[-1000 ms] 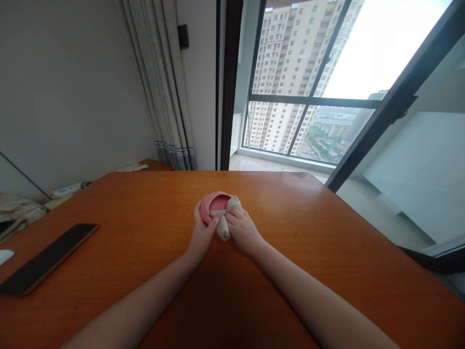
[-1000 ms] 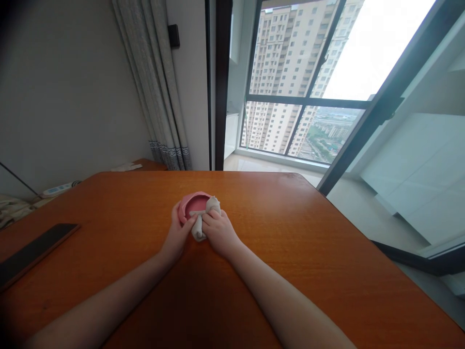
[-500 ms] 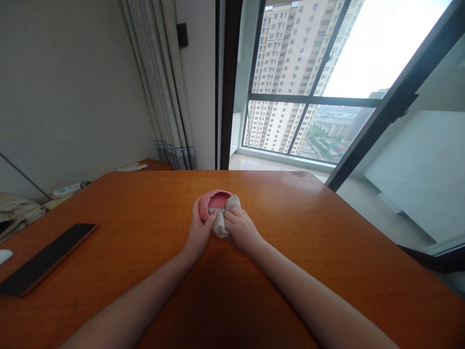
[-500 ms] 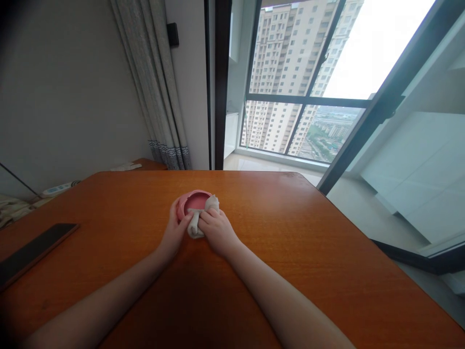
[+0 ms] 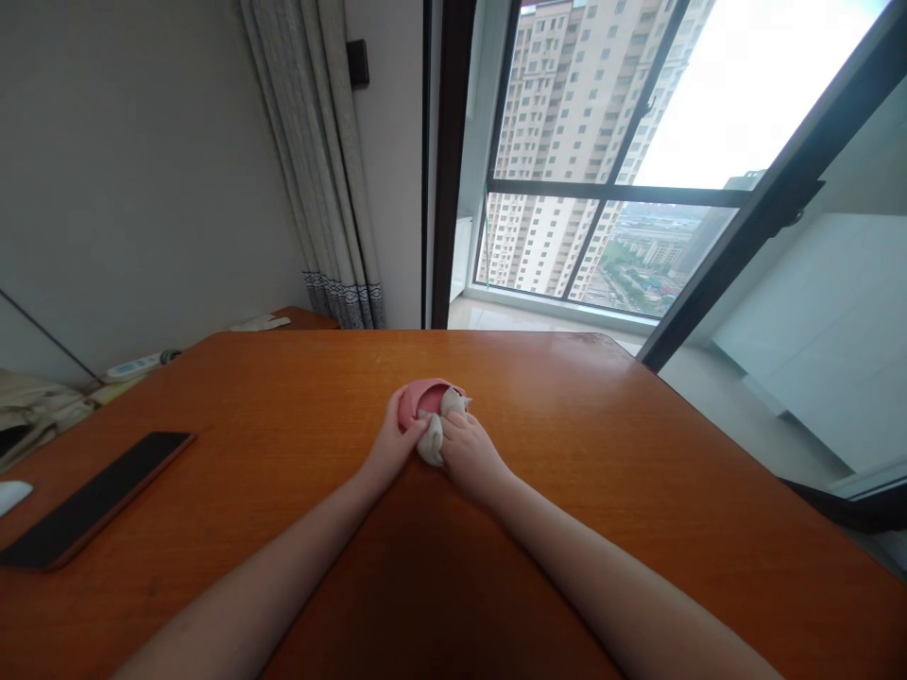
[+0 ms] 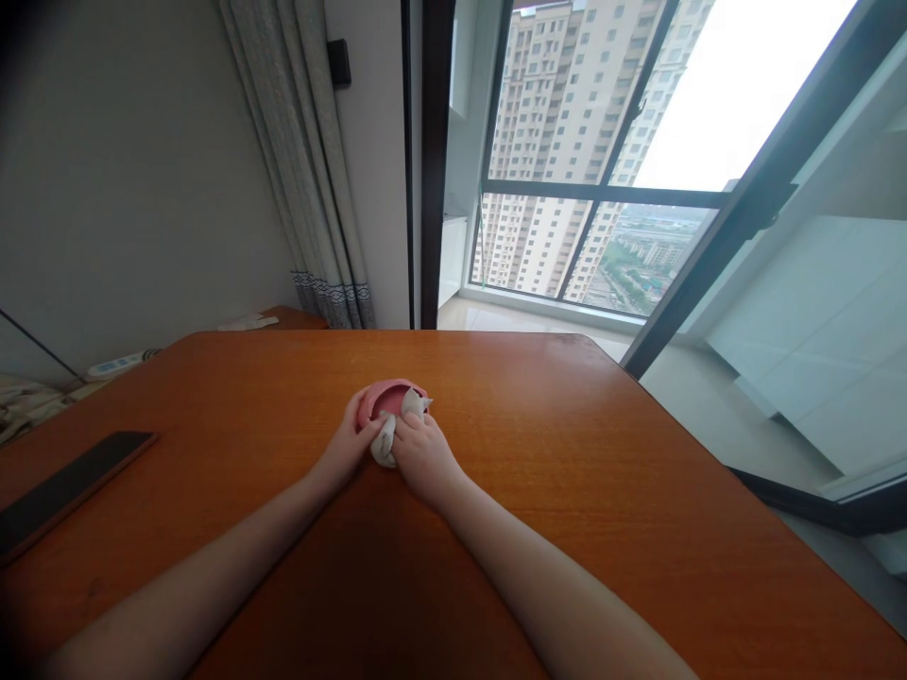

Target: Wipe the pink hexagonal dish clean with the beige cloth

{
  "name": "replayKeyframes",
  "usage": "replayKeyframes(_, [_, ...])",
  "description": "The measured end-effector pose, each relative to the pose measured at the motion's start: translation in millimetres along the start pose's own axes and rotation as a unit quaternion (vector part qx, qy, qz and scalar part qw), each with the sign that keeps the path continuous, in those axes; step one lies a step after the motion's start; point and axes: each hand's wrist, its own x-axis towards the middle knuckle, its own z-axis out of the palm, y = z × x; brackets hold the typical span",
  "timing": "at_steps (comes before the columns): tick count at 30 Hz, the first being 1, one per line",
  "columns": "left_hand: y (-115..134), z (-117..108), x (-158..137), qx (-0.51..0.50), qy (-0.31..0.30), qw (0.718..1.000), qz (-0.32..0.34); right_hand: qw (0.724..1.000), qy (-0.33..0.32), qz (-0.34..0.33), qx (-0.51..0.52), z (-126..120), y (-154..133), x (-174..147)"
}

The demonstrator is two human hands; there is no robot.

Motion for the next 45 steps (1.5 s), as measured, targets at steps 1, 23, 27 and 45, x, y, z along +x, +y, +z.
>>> replayKeyframes(1, [0.6,-2.6,1.9,0.017,0.0,1.0,0.008,1.0,-0.002,-0.007,0.002,-2.1,-1.7,0.5])
replayKeyframes(23, [7.9,-23.4,13.2,0.041,-0.018,0.998,0.043,0.998,0.006,-0.066,0.018,-15.1,19.3,2.7])
replayKeyframes(27, [5.0,-16.7,8.6,0.022,0.012,1.0,-0.005,0.998,0.011,-0.068,0.004,-11.2,18.3,-0.4])
replayKeyframes(45, [-4.2,-28.9,22.3,0.035,-0.054,0.998,0.003,0.998,-0.053,-0.031,0.027,-14.0,13.2,0.4])
